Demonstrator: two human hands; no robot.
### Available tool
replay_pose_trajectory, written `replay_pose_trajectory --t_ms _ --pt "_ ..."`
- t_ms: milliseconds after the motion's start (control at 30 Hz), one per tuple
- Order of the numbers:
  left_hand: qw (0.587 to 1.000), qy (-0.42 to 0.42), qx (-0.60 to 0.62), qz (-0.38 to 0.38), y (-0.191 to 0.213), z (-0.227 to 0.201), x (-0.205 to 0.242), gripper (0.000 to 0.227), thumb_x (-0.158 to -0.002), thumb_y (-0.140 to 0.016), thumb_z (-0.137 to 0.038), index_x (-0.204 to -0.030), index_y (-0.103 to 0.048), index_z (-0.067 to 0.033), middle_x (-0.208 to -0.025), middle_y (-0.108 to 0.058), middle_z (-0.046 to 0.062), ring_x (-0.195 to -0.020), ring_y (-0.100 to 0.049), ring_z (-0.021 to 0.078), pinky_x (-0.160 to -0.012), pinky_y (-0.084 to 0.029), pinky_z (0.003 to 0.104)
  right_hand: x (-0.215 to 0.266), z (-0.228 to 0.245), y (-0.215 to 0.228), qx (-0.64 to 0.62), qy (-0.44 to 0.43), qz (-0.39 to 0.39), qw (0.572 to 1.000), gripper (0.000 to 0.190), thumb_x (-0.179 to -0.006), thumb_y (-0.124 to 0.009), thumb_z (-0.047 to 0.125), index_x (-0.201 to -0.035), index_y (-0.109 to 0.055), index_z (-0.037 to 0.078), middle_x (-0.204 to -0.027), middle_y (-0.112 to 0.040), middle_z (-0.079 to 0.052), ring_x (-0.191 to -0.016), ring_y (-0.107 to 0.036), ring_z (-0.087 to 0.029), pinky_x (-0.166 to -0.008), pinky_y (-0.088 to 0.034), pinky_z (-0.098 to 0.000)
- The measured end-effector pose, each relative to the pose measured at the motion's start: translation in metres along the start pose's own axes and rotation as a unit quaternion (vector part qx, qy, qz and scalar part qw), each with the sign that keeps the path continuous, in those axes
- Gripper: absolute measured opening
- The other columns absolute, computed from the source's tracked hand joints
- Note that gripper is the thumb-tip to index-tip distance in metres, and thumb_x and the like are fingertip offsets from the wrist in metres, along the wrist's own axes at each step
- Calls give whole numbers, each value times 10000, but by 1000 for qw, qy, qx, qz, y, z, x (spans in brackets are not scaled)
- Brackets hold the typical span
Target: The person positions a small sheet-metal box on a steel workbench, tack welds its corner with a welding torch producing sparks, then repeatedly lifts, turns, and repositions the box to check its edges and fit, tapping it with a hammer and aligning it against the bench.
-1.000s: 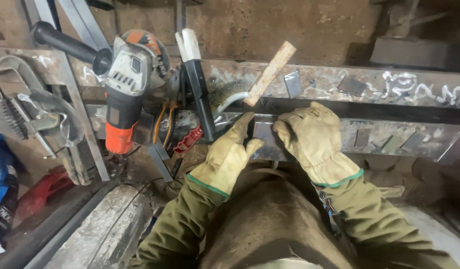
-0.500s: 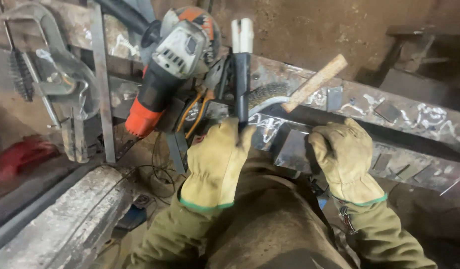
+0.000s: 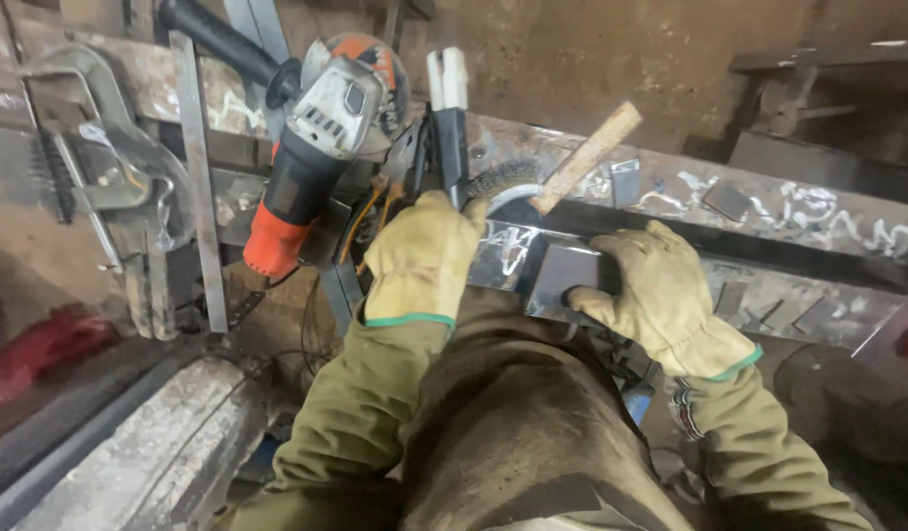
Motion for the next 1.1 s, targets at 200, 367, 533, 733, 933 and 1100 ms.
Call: replay_pose_trajectory --t_ms 200,367,533,733,933,1100 --pt "1000 16 18 -12 -3 8 28 615 -859 -607 -694 -943 -713 -94 -848 -730 203 -785 -719 417 -668 -566 518 8 3 10 -14 -3 1 1000 770 -731 -728 643 -1154 -708 0 -1092 -738 -195 -1070 -668 -395 -980 -494 -476" --pt "990 -21 29 -140 -6 21 81 579 -884 -621 -671 -995 -728 -113 -870 -757 175 -818 -727 373 -736 -582 468 17 3 15 -29 24 -30 999 717 -754 -768 571 -1177 -704 -4 -1069 -730 -210 -1047 -666 -395 -963 -498 -487" --pt "956 -69 270 -94 -89 81 113 499 -921 -656 -446 -1185 -649 -22 -1078 -729 199 -947 -710 340 -804 -579 416 23 0 15 -33 28 -35 998 691 -738 -781 544 -1173 -710 12 -1036 -733 -211 -1035 -667 -402 -927 -508 -487" --pt "842 -105 529 -30 -131 87 130 587 -907 -723 -106 -1403 -471 82 -1316 -625 210 -1179 -628 274 -992 -519 350 27 -1 18 -49 50 -63 996 675 -750 -788 534 -1161 -714 3 -1012 -730 -218 -1009 -662 -420 -906 -508 -499" --pt "864 -106 486 -85 -175 102 131 553 -946 -707 -129 -1430 -492 30 -1361 -633 180 -1209 -615 246 -1028 -494 319 28 -1 17 -44 31 -42 998 638 -734 -805 493 -1156 -724 22 -1025 -735 -209 -1016 -667 -411 -901 -514 -492" --pt "927 -113 324 -151 -142 75 158 582 -907 -732 -193 -1409 -516 7 -1260 -700 179 -1125 -698 258 -973 -538 318 27 -3 17 -34 30 -36 998 627 -738 -814 478 -1162 -722 25 -1032 -735 -208 -1027 -667 -403 -911 -515 -483"
Point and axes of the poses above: each hand's wrist, its own x-axis away from the middle knuckle, its own y-axis out of the back of the hand, z = x × y, the point moved 5 cm from there along -x, towards the middle knuckle
